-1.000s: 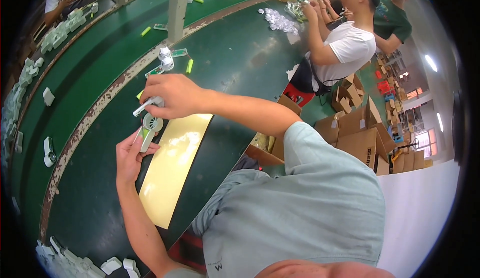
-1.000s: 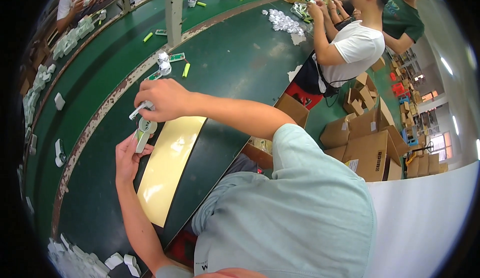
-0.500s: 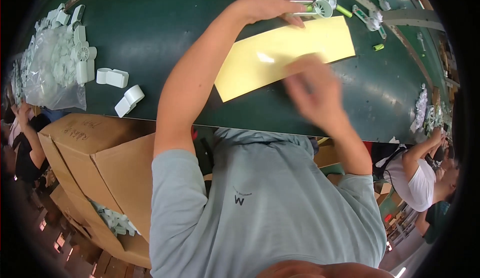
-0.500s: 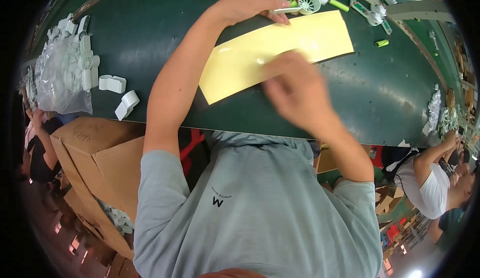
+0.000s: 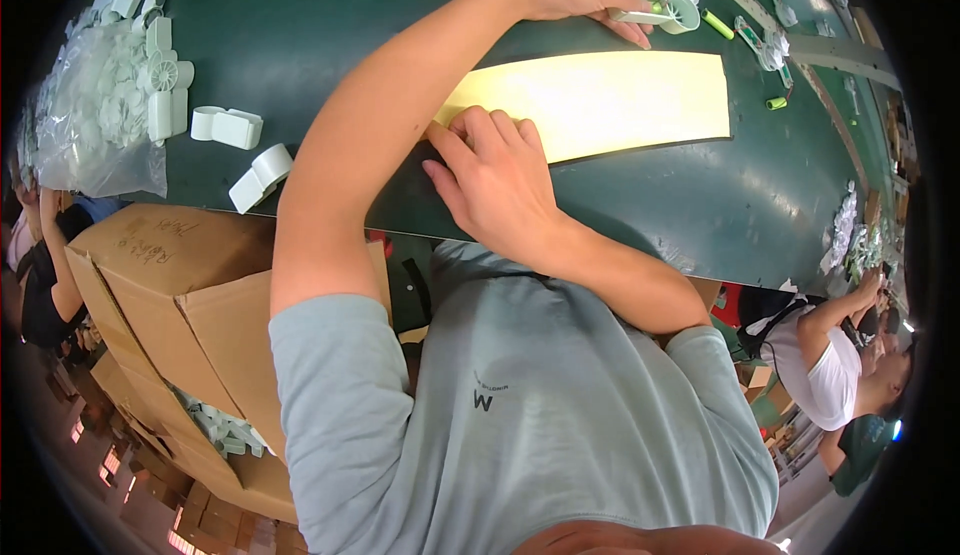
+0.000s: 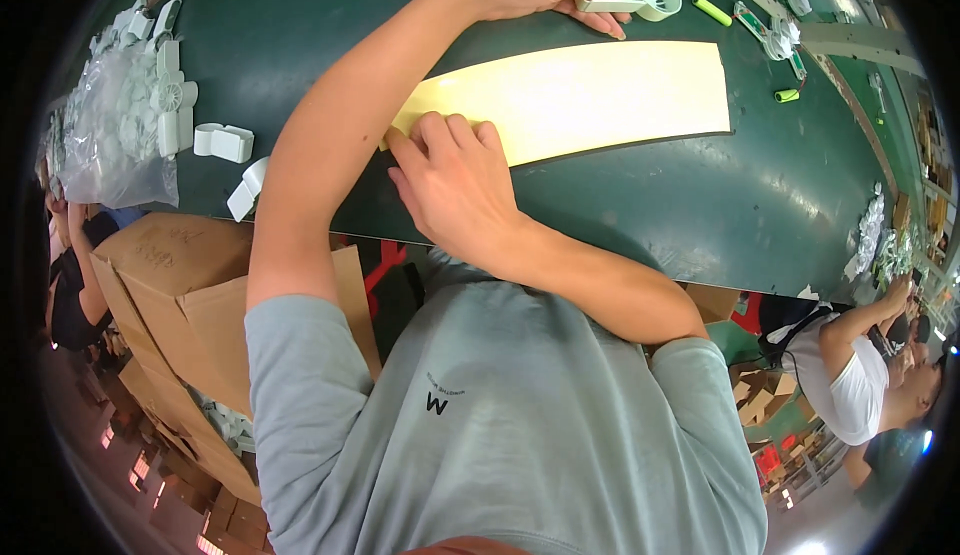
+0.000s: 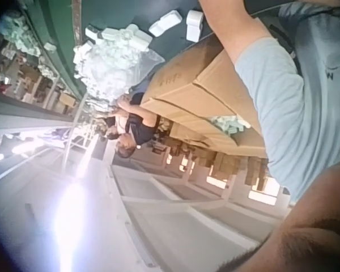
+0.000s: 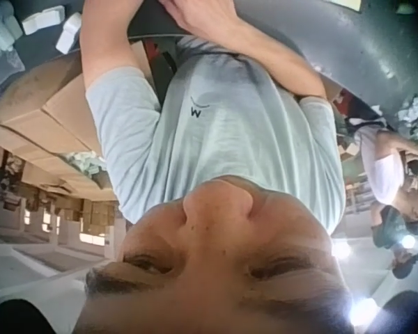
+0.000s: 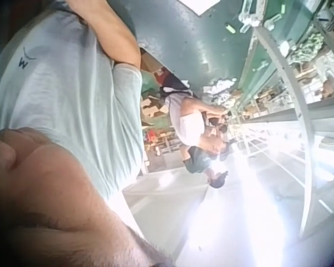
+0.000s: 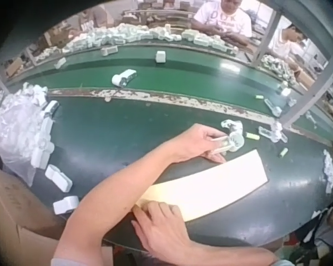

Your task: The person assembles plastic hand fans by hand, combining plastic casings, fan blades, battery compartments, and circuit boards.

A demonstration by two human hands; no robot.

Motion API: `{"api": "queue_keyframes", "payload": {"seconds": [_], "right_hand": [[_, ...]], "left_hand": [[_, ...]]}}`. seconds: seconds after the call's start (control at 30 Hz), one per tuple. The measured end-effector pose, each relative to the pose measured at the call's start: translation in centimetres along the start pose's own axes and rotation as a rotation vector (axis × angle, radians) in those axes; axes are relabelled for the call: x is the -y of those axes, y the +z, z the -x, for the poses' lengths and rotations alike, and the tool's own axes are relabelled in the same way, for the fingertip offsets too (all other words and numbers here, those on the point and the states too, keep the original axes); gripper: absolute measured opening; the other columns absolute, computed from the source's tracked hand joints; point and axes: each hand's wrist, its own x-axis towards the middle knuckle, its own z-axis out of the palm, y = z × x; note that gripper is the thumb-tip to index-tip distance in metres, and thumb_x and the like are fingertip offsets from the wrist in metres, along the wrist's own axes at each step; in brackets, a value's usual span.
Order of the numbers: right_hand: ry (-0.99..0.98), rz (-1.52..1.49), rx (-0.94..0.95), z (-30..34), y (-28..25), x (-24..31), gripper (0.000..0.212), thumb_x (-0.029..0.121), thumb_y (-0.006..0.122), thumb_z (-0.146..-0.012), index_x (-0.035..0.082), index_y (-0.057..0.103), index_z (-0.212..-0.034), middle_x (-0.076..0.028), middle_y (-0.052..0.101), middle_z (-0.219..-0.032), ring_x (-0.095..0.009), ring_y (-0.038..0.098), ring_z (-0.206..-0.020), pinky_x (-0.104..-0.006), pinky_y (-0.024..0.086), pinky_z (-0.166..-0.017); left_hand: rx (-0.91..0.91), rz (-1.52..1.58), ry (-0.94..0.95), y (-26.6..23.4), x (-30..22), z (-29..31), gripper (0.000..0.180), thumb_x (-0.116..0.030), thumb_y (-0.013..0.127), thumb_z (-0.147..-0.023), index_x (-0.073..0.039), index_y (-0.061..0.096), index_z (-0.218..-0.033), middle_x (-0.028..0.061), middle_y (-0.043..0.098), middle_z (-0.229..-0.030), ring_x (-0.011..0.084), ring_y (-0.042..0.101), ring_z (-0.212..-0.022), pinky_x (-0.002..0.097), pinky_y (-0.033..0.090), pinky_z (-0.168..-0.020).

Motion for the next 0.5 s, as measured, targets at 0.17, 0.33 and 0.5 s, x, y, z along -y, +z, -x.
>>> {"api": "queue_keyframes", "payload": {"seconds": [0.17, 0.33, 0.5], "right_hand": [[-0.037, 0.123, -0.065, 0.3, 1.1, -0.3, 0.029, 0.015, 0.075, -0.08, 0.008, 0.064, -0.106, -0.005, 0.056, -0.094, -0.025, 0.054, -0.084, -0.0387, 0.037, -0.074], [-0.071, -0.019, -0.074, 0.3, 1.4, -0.3, 0.023, 0.012, 0.073, -0.078, 0.008, 0.058, -0.095, -0.009, 0.055, -0.097, -0.028, 0.054, -0.087, -0.0408, 0.037, -0.078], [-0.12, -0.404, -0.025, 1.8, -6.7, -2.4, 0.028, -0.002, 0.076, -0.081, 0.005, 0.061, -0.104, -0.012, 0.058, -0.104, -0.031, 0.06, -0.095, -0.0371, 0.052, -0.082]], "left_hand": [[-0.067, -0.06, 0.021, 0.8, -0.6, 0.3, 0.037, -0.012, 0.061, -0.099, 0.01, 0.057, -0.13, 0.017, 0.069, -0.108, 0.0206, 0.072, -0.085, 0.0283, 0.06, -0.077], [-0.11, -0.231, 0.067, 0.3, -0.3, 1.4, 0.043, -0.013, 0.063, -0.098, 0.004, 0.054, -0.137, 0.0182, 0.069, -0.111, 0.0224, 0.073, -0.089, 0.03, 0.06, -0.081], [-0.066, -0.192, 0.033, 0.0, 0.0, 1.7, 0.048, -0.02, 0.066, -0.098, 0.002, 0.054, -0.138, 0.0189, 0.068, -0.114, 0.0213, 0.072, -0.093, 0.0307, 0.059, -0.086]]}}
